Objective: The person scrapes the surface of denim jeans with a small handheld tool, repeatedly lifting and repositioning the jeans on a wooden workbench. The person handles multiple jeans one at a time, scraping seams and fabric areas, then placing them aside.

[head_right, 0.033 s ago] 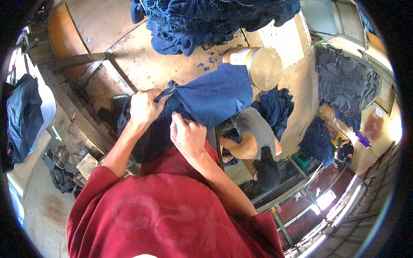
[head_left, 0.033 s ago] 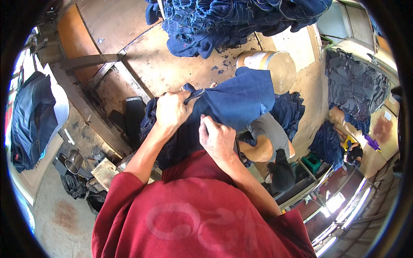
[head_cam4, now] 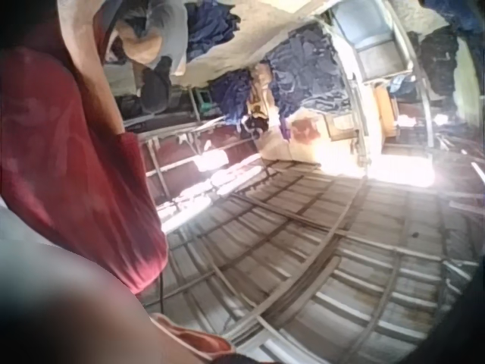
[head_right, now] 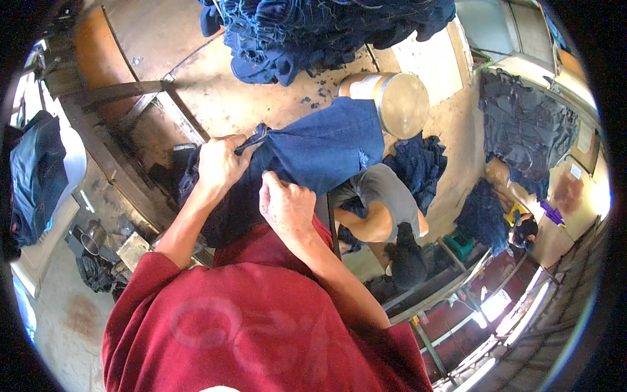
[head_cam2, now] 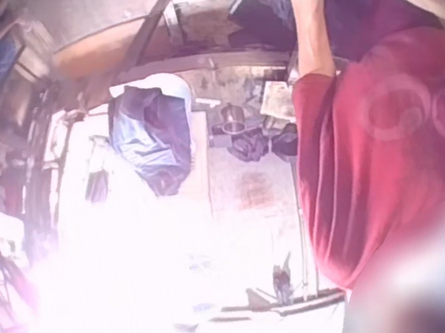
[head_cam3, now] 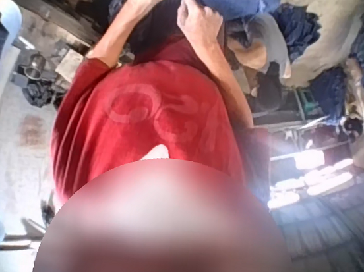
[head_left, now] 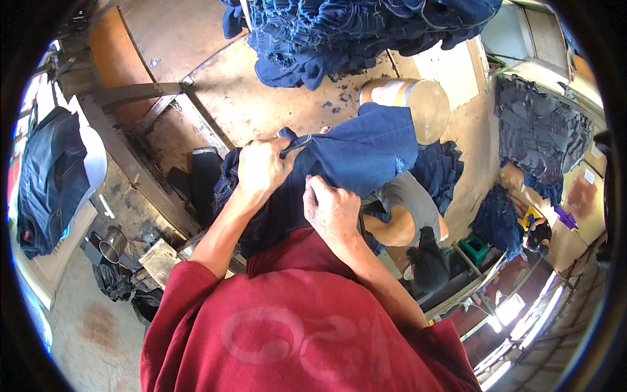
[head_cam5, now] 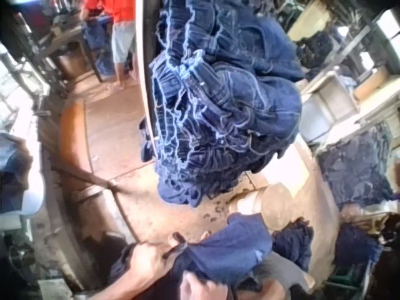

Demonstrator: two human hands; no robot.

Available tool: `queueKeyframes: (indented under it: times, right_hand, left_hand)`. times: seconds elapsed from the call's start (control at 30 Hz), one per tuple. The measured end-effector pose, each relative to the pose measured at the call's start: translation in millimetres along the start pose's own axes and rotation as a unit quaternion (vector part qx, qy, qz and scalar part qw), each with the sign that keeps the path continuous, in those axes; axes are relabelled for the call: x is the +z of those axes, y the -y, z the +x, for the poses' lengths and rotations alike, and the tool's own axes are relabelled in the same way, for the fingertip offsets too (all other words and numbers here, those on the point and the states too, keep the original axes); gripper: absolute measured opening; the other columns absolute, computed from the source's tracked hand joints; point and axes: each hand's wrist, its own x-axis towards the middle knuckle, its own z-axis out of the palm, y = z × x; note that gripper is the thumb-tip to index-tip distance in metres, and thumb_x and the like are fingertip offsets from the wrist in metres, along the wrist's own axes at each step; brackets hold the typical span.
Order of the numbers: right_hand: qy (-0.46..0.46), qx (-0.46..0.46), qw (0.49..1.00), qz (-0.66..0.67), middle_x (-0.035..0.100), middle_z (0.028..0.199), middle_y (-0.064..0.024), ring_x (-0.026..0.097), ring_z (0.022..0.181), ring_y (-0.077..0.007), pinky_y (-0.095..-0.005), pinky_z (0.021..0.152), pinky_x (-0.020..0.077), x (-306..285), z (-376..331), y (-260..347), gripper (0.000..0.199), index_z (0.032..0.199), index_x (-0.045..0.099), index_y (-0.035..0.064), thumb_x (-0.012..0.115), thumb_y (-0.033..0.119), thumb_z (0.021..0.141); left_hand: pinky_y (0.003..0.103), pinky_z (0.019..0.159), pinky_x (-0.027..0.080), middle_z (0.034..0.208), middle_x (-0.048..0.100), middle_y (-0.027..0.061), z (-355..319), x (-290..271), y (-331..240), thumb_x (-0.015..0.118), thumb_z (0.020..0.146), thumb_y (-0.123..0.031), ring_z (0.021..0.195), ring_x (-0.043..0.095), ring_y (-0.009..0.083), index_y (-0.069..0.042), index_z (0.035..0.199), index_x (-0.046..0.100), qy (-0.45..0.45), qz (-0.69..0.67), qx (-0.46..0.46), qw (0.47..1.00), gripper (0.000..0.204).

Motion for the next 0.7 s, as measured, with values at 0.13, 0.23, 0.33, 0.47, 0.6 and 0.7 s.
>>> queueKeyframes:
  times: [0.13,0.23,0.33,0.47,0.6,0.7]
  right_hand:
    - [-0.023,0.08,0.965,0.249,0.078,0.077,-0.0122,0.075,0.066,-0.0165,-0.0335,0.061,0.059,-14.6,-8.0,-19.1,0.011,0.113,0.075,0.007,0.073,0.008,0.102]
    - [-0.029,0.157,0.933,0.323,0.081,0.083,-0.0122,0.079,0.074,-0.0161,-0.0322,0.067,0.0603,-35.3,-23.1,-45.9,0.033,0.135,0.067,0.0046,0.073,0.011,0.104]
    - [-0.035,0.166,0.938,0.301,0.081,0.084,-0.0124,0.079,0.074,-0.0163,-0.0309,0.07,0.061,-46.5,-32.7,-68.5,0.029,0.133,0.066,0.0003,0.07,0.013,0.107]
    - [-0.067,0.114,0.927,0.351,0.081,0.09,-0.015,0.08,0.08,-0.0177,-0.0304,0.072,0.0608,-52.3,-39.5,-84.0,0.018,0.12,0.071,-0.0018,0.066,0.012,0.11]
    - [-0.141,0.054,0.943,0.296,0.081,0.102,-0.0137,0.079,0.087,-0.0222,-0.0332,0.073,0.0596,-69.5,-49.1,-82.4,0.013,0.116,0.074,0.0037,0.068,0.01,0.107]
    - [-0.166,-0.009,0.968,0.187,0.08,0.105,-0.0104,0.075,0.091,-0.0284,-0.0388,0.078,0.0578,-86.5,-55.2,-75.4,0.012,0.112,0.078,0.0077,0.071,0.008,0.102]
  left_hand:
    - [0.051,0.103,0.052,0.109,0.067,0.0199,-36.1,-30.5,-14.5,0.096,0.075,-0.05,0.109,0.064,0.0427,-0.003,0.116,0.07,-0.145,0.028,0.038,0.988,0.067]
    - [0.055,0.11,0.047,0.124,0.063,0.023,-110.7,-49.0,-21.6,0.101,0.066,-0.052,0.127,0.055,0.0454,-0.001,0.14,0.056,-0.281,0.111,-0.1,0.948,0.101]
    - [0.053,0.107,0.051,0.128,0.065,0.0268,-162.1,-26.3,-23.8,0.104,0.068,-0.044,0.121,0.063,0.0459,0.003,0.147,0.05,-0.18,-0.008,-0.312,0.933,0.107]
    - [0.044,0.107,0.054,0.125,0.073,0.022,-193.3,7.5,-19.1,0.085,0.081,-0.003,0.112,0.072,0.0355,0.007,0.142,0.054,-0.228,-0.226,-0.304,0.897,0.069]
    - [0.042,0.109,0.055,0.131,0.073,0.0155,-209.0,-5.2,-10.3,0.071,0.081,0.013,0.116,0.073,0.0291,0.005,0.139,0.063,-0.054,-0.597,-0.422,0.68,0.059]
    - [0.042,0.112,0.054,0.131,0.074,0.0148,-194.2,-11.4,-9.5,0.071,0.085,0.012,0.119,0.072,0.0291,0.004,0.138,0.064,-0.009,-0.651,-0.303,0.696,0.055]
